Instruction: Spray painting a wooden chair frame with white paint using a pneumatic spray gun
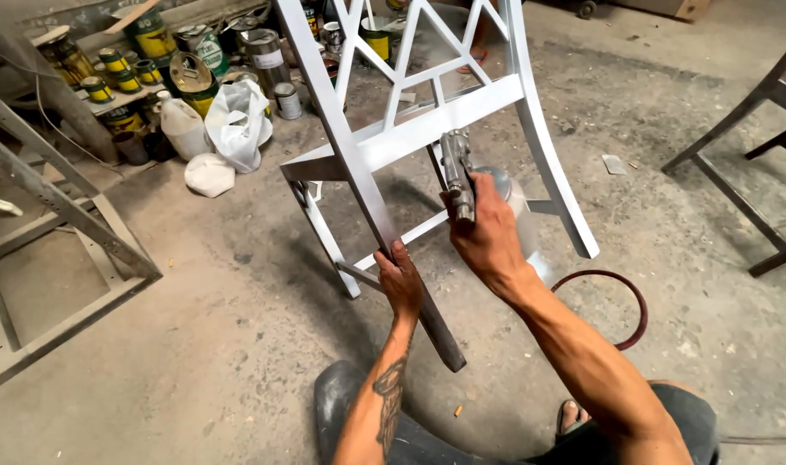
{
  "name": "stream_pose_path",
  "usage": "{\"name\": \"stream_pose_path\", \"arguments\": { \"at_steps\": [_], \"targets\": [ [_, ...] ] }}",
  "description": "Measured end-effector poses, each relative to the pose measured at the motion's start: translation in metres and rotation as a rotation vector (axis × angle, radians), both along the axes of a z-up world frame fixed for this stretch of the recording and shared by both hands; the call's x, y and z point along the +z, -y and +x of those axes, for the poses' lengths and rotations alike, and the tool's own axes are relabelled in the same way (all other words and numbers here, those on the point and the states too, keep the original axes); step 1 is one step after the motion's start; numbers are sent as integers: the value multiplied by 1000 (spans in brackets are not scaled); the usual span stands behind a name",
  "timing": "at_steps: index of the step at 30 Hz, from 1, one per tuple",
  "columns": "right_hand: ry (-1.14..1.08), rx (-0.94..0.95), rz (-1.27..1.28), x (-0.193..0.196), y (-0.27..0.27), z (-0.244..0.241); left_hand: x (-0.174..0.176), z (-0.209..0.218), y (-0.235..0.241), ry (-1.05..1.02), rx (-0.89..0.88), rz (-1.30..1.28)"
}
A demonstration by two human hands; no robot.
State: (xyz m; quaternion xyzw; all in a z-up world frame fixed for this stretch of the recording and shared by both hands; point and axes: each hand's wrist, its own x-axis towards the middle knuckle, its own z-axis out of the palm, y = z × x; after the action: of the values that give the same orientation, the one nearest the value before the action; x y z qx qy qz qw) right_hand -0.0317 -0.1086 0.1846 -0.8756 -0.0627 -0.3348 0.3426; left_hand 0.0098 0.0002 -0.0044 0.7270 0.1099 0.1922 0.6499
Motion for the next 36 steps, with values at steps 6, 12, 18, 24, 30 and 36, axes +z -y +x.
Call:
{"name": "stream_pose_path", "arguments": {
  "at_steps": [6,12,18,24,30,36],
  "targets": [
    [-144,-56,74,15,2,-13,6,-9,1,-4,-6,15],
    [-92,-100,18,8,30,-9,10,-18,0,7,-26,-11],
    [-92,-113,-15,31,44,-6,2,-18,1,35,-22,5],
    [-272,-160,-37,28,23,-9,3,-23,1,46,-41,1],
    [-247,-136,1,28,25,-21,-5,-24,2,46,-29,20],
    [-231,-82,-15,27,2,-43,-1,-27,4,36,-52,-18]
  ]
}}
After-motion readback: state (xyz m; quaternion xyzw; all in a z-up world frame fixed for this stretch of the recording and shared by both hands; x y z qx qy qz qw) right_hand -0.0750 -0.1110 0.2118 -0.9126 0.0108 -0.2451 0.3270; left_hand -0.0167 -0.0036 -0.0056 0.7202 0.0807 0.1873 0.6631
